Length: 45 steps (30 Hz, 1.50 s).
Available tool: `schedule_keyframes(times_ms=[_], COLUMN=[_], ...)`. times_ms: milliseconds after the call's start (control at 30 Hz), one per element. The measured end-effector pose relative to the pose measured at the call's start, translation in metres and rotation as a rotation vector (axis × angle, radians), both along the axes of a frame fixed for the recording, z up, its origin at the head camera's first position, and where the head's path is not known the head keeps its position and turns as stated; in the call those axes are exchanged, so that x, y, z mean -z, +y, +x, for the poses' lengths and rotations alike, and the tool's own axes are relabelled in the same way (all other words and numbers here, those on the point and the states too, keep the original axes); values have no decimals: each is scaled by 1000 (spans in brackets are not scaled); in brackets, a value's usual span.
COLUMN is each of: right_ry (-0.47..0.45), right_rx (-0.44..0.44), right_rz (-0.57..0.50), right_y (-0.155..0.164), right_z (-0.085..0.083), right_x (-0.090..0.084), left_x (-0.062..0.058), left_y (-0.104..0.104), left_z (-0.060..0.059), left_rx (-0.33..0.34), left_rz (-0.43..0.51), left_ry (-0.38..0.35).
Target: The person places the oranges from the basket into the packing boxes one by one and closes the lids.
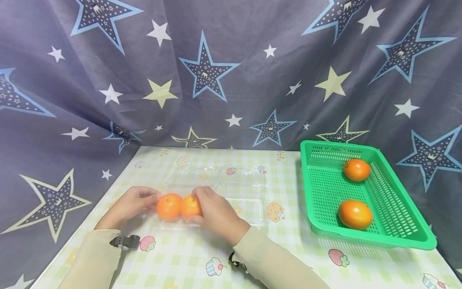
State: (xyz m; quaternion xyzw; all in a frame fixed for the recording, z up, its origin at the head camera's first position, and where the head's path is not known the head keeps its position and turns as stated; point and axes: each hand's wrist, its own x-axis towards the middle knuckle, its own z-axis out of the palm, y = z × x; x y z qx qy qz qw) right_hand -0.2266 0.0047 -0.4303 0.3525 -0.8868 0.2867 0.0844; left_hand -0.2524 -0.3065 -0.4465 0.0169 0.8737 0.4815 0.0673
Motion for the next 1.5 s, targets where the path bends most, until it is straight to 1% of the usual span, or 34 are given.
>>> schedule_keyframes(times_ms=[433,733,900,1333,1500], right_ry=[18,32,26,9,22], right_rx=[11,17,26,31,30], right_rz=[60,81,77,115,138], right_y=[2,2,1,4,5], right_z=[0,2,3,3,2], right_x=[0,-1,-3,-6,-8], left_x=[0,0,-1,2,3], left_y=[1,1,2,0,0], left_z=[-1,0,0,-1,-2], left_rx=[-7,-5,-8,-10,-14], left_rz=[1,-3,-6,-10,-14], left_ry=[-1,-6,-7,-5,-16])
